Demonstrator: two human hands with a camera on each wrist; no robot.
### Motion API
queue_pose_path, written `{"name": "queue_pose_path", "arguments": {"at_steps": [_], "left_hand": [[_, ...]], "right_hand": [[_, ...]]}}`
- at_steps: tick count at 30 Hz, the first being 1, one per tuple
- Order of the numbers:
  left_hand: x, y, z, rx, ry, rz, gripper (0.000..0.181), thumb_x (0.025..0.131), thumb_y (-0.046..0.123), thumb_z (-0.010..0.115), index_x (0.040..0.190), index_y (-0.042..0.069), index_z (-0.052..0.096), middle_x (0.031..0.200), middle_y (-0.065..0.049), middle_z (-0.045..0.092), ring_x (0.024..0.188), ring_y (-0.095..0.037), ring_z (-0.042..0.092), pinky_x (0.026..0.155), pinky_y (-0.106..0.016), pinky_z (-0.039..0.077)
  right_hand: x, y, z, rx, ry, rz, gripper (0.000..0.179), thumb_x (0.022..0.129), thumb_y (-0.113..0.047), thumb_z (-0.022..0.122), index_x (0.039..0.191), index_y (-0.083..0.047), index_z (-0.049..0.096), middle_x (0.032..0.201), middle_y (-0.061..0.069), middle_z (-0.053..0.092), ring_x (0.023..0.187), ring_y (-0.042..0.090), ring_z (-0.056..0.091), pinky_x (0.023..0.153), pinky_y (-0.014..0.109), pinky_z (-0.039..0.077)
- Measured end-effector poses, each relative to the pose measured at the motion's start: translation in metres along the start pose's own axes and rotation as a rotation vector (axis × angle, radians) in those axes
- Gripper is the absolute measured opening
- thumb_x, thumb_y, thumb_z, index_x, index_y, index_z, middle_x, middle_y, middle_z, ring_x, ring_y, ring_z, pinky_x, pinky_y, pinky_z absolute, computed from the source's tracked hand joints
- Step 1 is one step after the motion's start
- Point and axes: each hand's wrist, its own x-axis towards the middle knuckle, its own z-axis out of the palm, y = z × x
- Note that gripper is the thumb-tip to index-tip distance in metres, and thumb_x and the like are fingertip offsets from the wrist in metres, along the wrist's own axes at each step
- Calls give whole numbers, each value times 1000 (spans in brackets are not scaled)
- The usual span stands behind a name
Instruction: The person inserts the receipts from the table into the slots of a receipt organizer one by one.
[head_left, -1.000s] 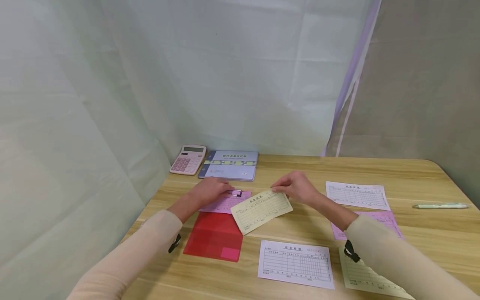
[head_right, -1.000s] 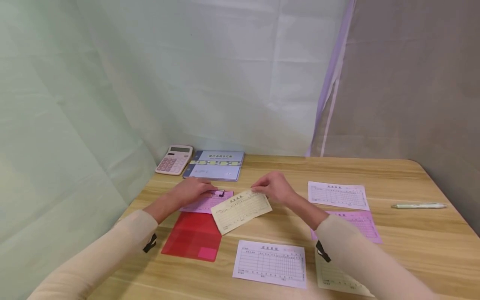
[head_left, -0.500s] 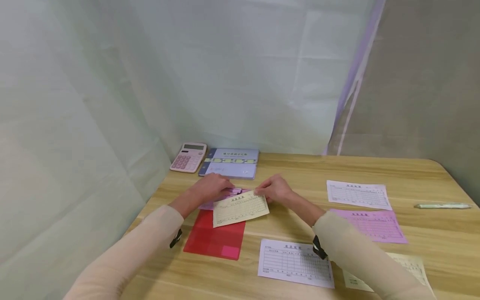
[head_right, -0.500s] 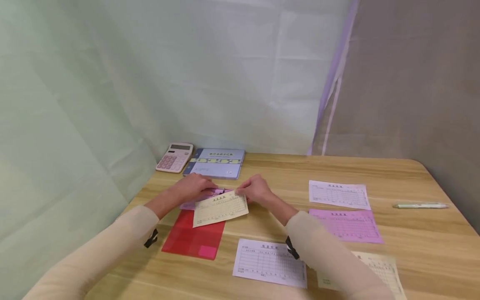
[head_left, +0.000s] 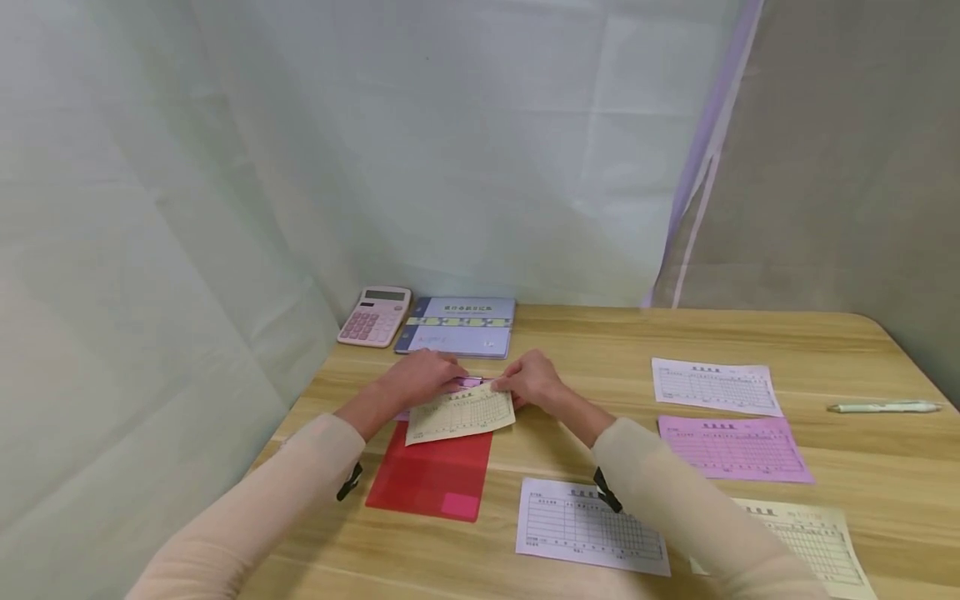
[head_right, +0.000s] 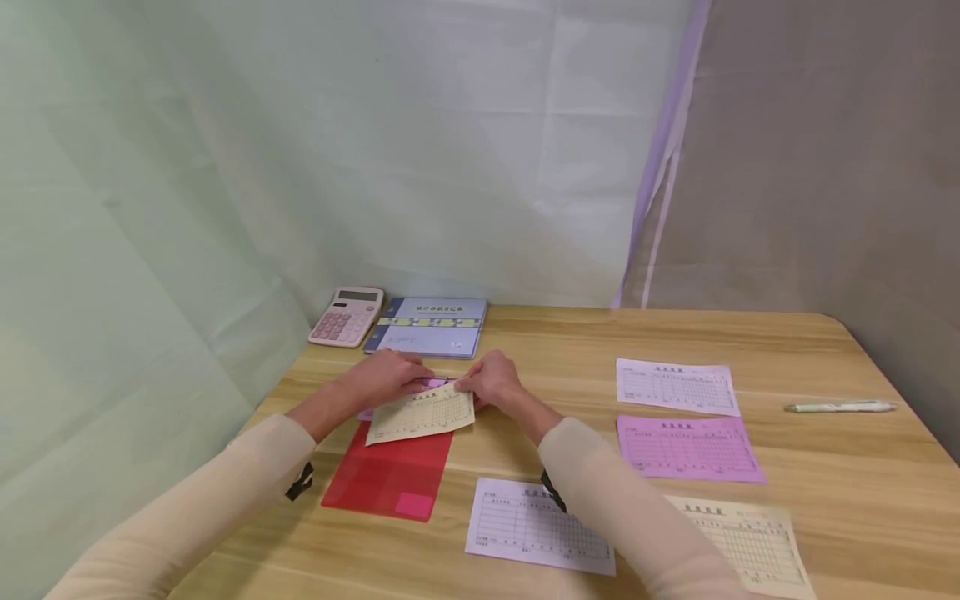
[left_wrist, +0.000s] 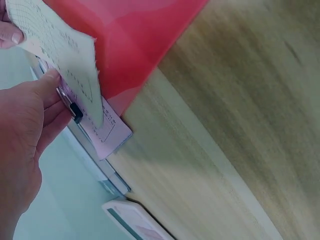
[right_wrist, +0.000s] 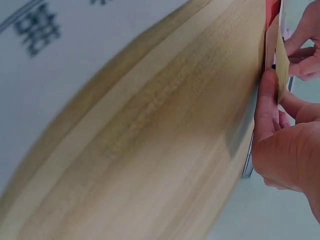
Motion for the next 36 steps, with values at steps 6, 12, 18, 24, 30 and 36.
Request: {"name": "queue_pose_path", "arguments": {"at_steps": [6,12,18,24,30,36], "left_hand": [[-4,2,3,180,-3,52,37,100,25,77,137,21,73,125,-3,71,106,-21,70,94,-34,59],[-6,3,8,207,-13,66,40,102,19,74,142,19,68,132,-5,68,109,-23,68,97,-37,58],[-5,0,9,150,7,50,37,104,13,70,140,18,70,131,-4,70,108,-23,69,97,-38,58],[-2,-4,8,63,51,23,29,105,10,67,131,19,77,121,-1,74,105,-22,71,95,-39,59],[-1,-6,9,29,57,13,28,103,10,70,128,19,79,120,-1,75,105,-22,72,95,-39,59],[-2,-5,11,47,107,58,29,103,5,68,126,17,79,119,-6,76,104,-25,74,93,-41,60]], "right_hand": [[3,0,5,-17,21,6,14,92,-6,83,94,7,78,81,11,75,64,20,75,60,30,61],[3,1,9,-36,42,8,14,93,-6,82,94,6,76,81,11,74,64,19,74,58,29,60],[5,1,12,-70,56,9,14,93,-6,83,92,6,76,78,10,73,61,17,72,56,29,59],[4,-2,14,-127,81,-18,13,91,-6,84,88,4,77,77,8,72,59,16,70,53,27,58],[5,-4,18,-189,114,-29,18,91,-11,85,84,0,73,75,6,70,54,15,66,50,26,55],[6,-2,20,-209,142,-44,23,92,-13,85,78,-2,71,69,5,69,46,15,66,46,27,54]]}}
